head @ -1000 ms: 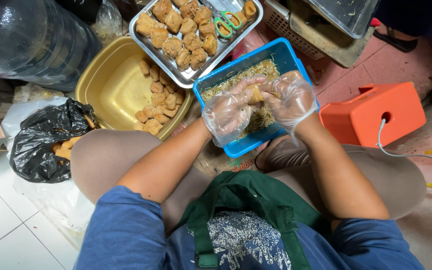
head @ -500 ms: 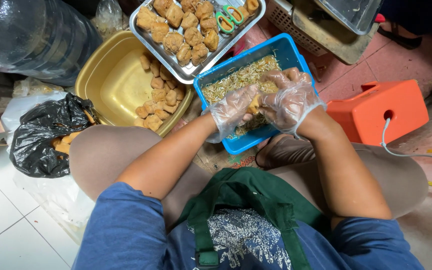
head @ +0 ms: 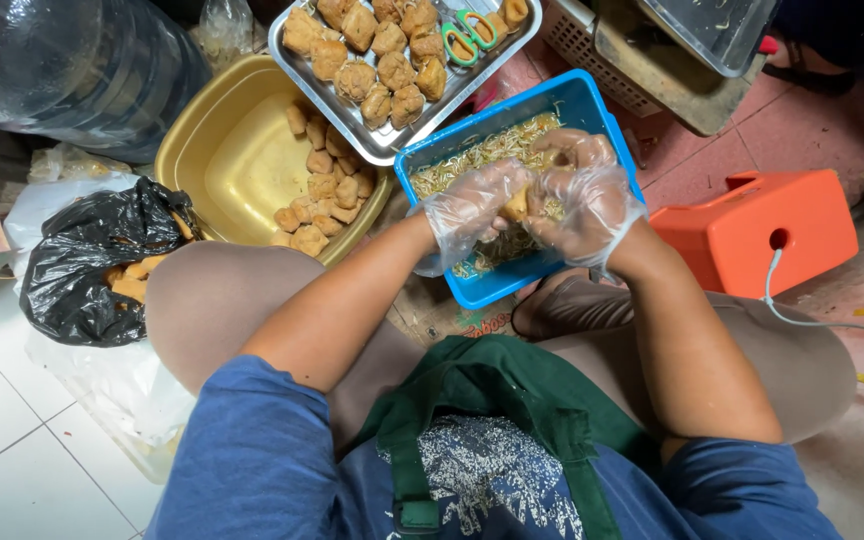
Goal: Stuffing fried tofu with bean sprouts using hands and scissors.
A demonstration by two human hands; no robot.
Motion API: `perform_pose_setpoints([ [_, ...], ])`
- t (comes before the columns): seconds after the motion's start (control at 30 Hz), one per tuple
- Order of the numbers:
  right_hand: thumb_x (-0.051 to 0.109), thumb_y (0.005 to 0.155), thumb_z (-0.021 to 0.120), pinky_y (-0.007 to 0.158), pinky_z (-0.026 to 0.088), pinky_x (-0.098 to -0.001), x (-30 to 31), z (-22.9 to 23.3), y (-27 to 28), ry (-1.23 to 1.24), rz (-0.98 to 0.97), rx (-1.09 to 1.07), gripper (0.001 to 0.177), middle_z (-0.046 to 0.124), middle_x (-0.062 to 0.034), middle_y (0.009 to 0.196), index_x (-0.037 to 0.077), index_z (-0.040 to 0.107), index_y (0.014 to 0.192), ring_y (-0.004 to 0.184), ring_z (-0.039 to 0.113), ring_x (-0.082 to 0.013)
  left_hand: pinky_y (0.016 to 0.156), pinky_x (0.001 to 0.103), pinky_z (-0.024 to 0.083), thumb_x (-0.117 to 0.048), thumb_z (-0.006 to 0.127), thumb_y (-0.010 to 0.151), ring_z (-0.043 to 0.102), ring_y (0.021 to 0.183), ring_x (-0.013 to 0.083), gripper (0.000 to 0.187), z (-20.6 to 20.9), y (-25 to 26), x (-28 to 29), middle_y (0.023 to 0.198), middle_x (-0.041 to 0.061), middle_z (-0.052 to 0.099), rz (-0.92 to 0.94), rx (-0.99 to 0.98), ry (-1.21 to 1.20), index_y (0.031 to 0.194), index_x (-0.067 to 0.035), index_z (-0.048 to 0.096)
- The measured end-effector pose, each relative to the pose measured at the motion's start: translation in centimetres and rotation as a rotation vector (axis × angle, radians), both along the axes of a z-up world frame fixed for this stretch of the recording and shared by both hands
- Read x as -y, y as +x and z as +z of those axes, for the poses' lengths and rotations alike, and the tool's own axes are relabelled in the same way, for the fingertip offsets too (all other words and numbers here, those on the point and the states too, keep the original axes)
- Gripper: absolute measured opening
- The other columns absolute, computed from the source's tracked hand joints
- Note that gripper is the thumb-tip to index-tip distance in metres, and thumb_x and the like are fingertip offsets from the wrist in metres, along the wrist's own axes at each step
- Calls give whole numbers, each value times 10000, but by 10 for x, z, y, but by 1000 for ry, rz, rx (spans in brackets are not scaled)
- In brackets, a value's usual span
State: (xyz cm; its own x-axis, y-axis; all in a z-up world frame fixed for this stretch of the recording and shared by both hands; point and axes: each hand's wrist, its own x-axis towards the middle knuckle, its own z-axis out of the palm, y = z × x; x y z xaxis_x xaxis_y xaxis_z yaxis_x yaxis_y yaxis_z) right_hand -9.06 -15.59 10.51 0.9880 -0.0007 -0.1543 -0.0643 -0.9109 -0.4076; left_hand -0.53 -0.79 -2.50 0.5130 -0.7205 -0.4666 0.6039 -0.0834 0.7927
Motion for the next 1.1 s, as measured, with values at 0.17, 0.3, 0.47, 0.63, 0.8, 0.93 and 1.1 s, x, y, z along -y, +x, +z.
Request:
perform_pose_setpoints([
  [0.17, 185, 769, 855, 1051, 493, -488, 5, -12, -4, 142, 146, 259, 203, 552, -227, 1393, 124, 801, 955, 1260, 551, -422, 338, 134, 399, -412, 649, 992, 537, 525, 114, 311, 13, 6, -4, 842, 104, 657, -20, -158, -57, 1150, -147, 612],
  [0.3, 266, 751, 850, 939, 535, -494, 9, -30, -7, 17, 122, 295, 208, 583, -147, 1337, 171, 725, 887, 1157, 582, -369, 353, 122, 394, -323, 713, 972, 551, 521, 107, 371, 18, 1, -7, 813, 135, 630, 40, -229, -54, 1247, -108, 584],
  [0.47, 110, 882, 766, 843, 579, -443, 14, -79, -17, 652, -369, 56, 361, 651, -178, 1160, 107, 639, 1220, 1045, 684, -334, 536, 243, 614, -325, 569, 1067, 689, 1027, 331, 287, -25, -2, 9, 1368, 225, 529, 43, 243, -134, 1287, -140, 582],
  [0.63, 26, 875, 726, 733, 646, -479, -14, -66, 1, 858, -683, -136, 527, 617, -203, 1136, 13, 546, 1370, 967, 682, -315, 998, 537, 550, -418, 431, 1058, 482, 1331, 531, 446, 19, -8, 2, 1509, 282, 454, -60, 379, 0, 1435, -185, 486],
  [0.8, -27, 831, 674, 752, 636, -505, -10, -70, 2, 1001, -821, -272, 521, 555, -226, 1167, -43, 587, 1345, 932, 661, -353, 1279, 468, 265, -627, 253, 1018, 365, 1476, 414, 744, 67, -15, -20, 1587, 240, 396, -137, 388, 130, 1548, -120, 381],
  [0.93, -90, 767, 745, 662, 671, -391, 34, -87, 43, 1150, -721, -109, 509, 634, -181, 1161, -4, 629, 1255, 895, 703, -305, 1224, 478, 358, -555, 389, 1022, 515, 1362, 404, 603, 69, 0, -26, 1484, 202, 545, 30, 439, 266, 1476, -172, 493],
  [1.1, -211, 830, 535, 858, 638, -342, 39, -61, 187, 1064, -582, -146, 563, 665, -181, 1160, 28, 505, 1339, 994, 722, -291, 1171, 317, 432, -361, 515, 1036, 587, 1310, 172, 446, 70, -2, -53, 1357, 101, 668, 409, 318, 70, 1412, -135, 593],
])
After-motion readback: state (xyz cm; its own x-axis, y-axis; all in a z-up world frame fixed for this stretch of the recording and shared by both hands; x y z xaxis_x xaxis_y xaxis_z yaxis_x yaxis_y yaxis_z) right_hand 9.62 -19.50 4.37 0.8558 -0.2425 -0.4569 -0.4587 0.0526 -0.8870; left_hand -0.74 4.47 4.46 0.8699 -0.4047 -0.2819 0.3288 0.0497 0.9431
